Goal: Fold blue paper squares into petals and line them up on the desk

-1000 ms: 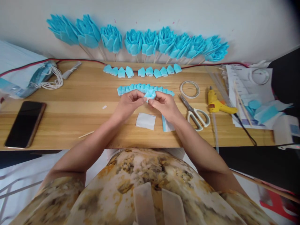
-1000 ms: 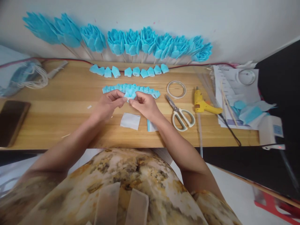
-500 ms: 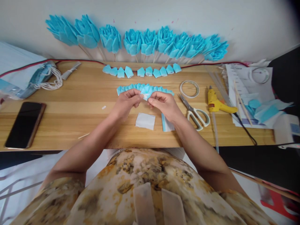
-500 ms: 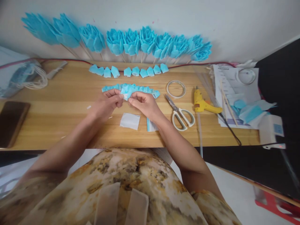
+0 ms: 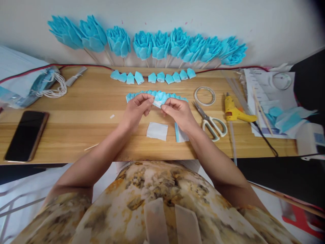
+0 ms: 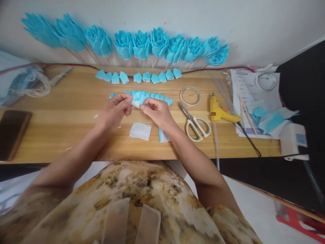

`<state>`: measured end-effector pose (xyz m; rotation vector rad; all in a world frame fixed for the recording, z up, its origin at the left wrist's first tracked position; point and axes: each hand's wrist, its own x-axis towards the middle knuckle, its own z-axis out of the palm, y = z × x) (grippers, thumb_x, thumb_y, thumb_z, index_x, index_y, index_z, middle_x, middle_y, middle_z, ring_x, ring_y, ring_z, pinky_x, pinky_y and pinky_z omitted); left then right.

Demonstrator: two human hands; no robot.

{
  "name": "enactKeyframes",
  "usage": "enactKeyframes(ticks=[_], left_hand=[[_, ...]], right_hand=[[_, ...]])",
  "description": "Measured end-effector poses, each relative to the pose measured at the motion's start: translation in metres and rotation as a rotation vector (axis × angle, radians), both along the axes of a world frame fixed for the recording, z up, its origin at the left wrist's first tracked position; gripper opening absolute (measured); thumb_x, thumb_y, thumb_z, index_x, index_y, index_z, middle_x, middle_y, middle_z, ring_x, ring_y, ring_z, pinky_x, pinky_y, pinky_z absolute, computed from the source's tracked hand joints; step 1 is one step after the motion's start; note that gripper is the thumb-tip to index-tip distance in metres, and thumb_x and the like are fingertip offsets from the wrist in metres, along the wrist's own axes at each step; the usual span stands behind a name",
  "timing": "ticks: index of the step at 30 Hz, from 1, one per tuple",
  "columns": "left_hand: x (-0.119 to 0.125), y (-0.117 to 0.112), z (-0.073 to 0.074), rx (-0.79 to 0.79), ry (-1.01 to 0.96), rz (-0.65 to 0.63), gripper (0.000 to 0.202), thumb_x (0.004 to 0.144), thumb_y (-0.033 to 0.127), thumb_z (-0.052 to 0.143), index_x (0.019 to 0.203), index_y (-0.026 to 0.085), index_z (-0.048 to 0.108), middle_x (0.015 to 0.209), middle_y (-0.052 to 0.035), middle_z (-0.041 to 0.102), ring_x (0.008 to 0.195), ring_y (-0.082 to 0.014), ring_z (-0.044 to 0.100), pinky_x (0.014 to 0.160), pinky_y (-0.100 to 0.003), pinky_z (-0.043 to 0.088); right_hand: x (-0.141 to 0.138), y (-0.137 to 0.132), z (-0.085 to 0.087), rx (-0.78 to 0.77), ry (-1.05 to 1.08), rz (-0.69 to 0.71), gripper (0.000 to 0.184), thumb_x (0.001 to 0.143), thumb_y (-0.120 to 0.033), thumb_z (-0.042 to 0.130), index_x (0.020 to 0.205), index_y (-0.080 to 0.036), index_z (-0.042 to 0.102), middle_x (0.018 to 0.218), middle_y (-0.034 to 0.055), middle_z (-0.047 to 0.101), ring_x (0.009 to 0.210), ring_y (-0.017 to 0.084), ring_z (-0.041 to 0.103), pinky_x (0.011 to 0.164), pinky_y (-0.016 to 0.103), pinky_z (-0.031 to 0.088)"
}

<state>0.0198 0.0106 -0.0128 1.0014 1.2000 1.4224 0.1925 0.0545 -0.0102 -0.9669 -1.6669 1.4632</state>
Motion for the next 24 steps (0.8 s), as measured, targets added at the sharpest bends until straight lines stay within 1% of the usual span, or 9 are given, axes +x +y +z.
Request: enactKeyframes(ticks=[2, 4, 7, 10, 15, 21, 24], left_hand=[[0.0011, -0.0019, 0.0032, 0.102, 0.113, 0.087, 0.016, 0.081, 0.03, 0.075, 0.077, 0.019, 0.065, 0.06, 0.0047, 0.052, 0.052, -0.0071, 0.041, 0.052, -0.025, 0.031], [0.0027, -0.005, 0.0051, 0.2, 0.265, 0.136, 0.015, 0.082, 0.026, 0.075, 0.074, 0.019, 0.064, 0.063, 0.0039, 0.054, 0.055, -0.0073, 0.042, 0.054, -0.025, 0.031], [0.0044, -0.0089, 0.0034, 0.312, 0.481, 0.118, 0.01, 0.085, 0.015, 0.069, 0.076, 0.02, 0.067, 0.065, 0.0032, 0.057, 0.059, -0.0082, 0.045, 0.056, -0.026, 0.032], [0.004, -0.0097, -0.0009, 0.351, 0.622, 0.111, 0.009, 0.086, 0.014, 0.067, 0.082, 0.021, 0.071, 0.066, 0.0031, 0.056, 0.061, -0.0095, 0.046, 0.06, -0.028, 0.035], [0.002, -0.0087, -0.0021, 0.274, 0.707, 0.086, 0.005, 0.085, 0.021, 0.069, 0.085, 0.022, 0.074, 0.064, 0.0025, 0.054, 0.064, -0.0126, 0.049, 0.067, -0.03, 0.039], [0.0014, -0.009, -0.0005, 0.27, 0.701, 0.069, 0.006, 0.085, 0.02, 0.068, 0.081, 0.022, 0.072, 0.066, 0.0016, 0.056, 0.065, -0.0129, 0.05, 0.068, -0.03, 0.038], [0.0017, -0.0088, -0.0011, 0.249, 0.704, 0.071, 0.008, 0.084, 0.019, 0.067, 0.078, 0.021, 0.072, 0.066, 0.001, 0.057, 0.065, -0.013, 0.049, 0.068, -0.03, 0.038]], right_hand=[[-0.0003, -0.001, 0.0013, 0.056, -0.034, -0.037, 0.023, 0.08, -0.033, 0.066, 0.064, -0.02, 0.056, 0.059, -0.0048, 0.053, 0.058, 0.01, 0.044, 0.058, 0.027, 0.033], [-0.0008, -0.0023, 0.0023, 0.11, -0.057, -0.054, 0.022, 0.08, -0.032, 0.065, 0.065, -0.02, 0.055, 0.06, -0.0048, 0.05, 0.059, 0.009, 0.042, 0.058, 0.027, 0.032], [-0.0017, -0.0036, 0.0024, 0.159, -0.068, -0.054, 0.021, 0.08, -0.031, 0.063, 0.065, -0.02, 0.054, 0.061, -0.0045, 0.048, 0.059, 0.009, 0.041, 0.058, 0.027, 0.032], [-0.0025, -0.0042, 0.0015, 0.178, -0.072, -0.061, 0.022, 0.079, -0.03, 0.063, 0.063, -0.021, 0.051, 0.059, -0.0051, 0.046, 0.057, 0.009, 0.038, 0.057, 0.028, 0.032], [-0.0036, -0.0056, 0.0017, 0.249, -0.125, -0.072, 0.021, 0.081, -0.026, 0.061, 0.064, -0.022, 0.049, 0.059, -0.0048, 0.046, 0.057, 0.01, 0.038, 0.057, 0.027, 0.033], [-0.0036, -0.0065, -0.0007, 0.38, -0.188, -0.08, 0.018, 0.081, -0.021, 0.059, 0.065, -0.022, 0.05, 0.063, -0.0032, 0.051, 0.061, 0.011, 0.045, 0.062, 0.028, 0.037], [-0.0032, -0.0064, -0.0026, 0.412, -0.184, -0.079, 0.018, 0.081, -0.02, 0.059, 0.065, -0.022, 0.05, 0.063, -0.0032, 0.051, 0.061, 0.012, 0.045, 0.062, 0.028, 0.037]])
